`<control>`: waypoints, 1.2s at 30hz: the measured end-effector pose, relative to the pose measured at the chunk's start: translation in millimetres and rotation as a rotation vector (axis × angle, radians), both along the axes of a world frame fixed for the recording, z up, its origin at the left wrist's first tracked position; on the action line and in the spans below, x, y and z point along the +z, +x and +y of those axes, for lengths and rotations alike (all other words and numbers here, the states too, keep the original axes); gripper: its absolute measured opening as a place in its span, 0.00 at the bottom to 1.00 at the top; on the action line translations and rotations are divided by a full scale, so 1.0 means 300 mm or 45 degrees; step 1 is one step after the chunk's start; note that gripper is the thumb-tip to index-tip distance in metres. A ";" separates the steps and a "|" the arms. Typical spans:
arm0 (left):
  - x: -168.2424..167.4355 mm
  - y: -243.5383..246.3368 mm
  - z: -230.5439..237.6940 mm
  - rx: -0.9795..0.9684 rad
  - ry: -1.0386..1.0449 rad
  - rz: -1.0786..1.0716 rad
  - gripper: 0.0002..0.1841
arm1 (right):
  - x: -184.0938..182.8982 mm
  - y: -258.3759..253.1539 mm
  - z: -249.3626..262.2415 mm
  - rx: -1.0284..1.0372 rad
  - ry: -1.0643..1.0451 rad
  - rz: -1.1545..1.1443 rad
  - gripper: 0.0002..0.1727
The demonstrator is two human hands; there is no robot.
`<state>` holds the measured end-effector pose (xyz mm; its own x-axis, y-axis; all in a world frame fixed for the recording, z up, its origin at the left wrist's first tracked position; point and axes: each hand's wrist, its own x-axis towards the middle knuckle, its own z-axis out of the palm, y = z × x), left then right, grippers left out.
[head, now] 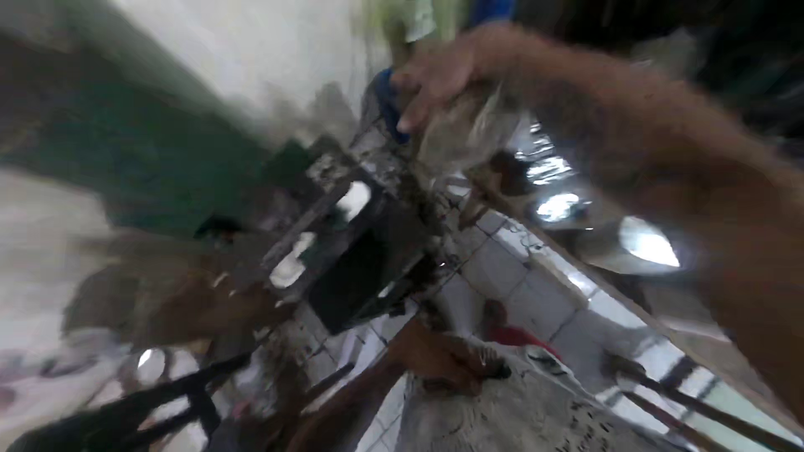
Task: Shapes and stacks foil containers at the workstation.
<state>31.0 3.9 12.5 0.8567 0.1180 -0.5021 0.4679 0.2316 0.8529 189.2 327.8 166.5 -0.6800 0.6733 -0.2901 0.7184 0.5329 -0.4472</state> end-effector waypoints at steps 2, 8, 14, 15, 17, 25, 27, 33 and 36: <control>0.037 0.109 0.032 -0.029 0.179 -0.048 0.10 | -0.063 0.207 -0.253 0.014 -0.059 0.131 0.35; 0.081 0.419 0.365 0.196 0.710 0.429 0.23 | -0.641 0.800 -1.012 -0.539 -0.605 0.028 0.44; -0.210 1.021 0.667 -0.204 1.256 0.489 0.22 | -1.284 1.001 -1.446 -1.077 -0.472 -0.110 0.54; -0.246 1.086 0.716 -0.284 1.304 0.499 0.23 | -1.272 1.004 -1.422 -1.078 -0.473 -0.118 0.55; -0.310 1.134 0.776 -0.435 1.336 0.550 0.26 | -1.250 0.995 -1.412 -1.095 -0.540 -0.098 0.54; -0.409 1.151 0.827 -0.437 1.240 0.336 0.21 | -1.316 1.031 -1.419 -1.240 -0.546 -0.024 0.57; -0.421 1.135 0.867 -0.489 1.188 0.162 0.19 | -1.311 1.014 -1.423 -1.252 -0.538 -0.019 0.56; -0.396 1.113 0.924 -0.547 1.157 0.198 0.35 | -0.775 0.950 -1.375 -1.682 -0.379 0.585 0.28; -0.387 1.118 0.875 -0.542 1.178 0.154 0.34 | -0.574 1.032 -1.386 -1.716 0.498 0.274 0.25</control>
<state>366.3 266.4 -103.6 0.8676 0.2009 -0.4548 0.4523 -0.6987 0.5543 498.9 -88.0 -5.6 0.5304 0.8431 0.0883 0.7058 -0.3815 -0.5969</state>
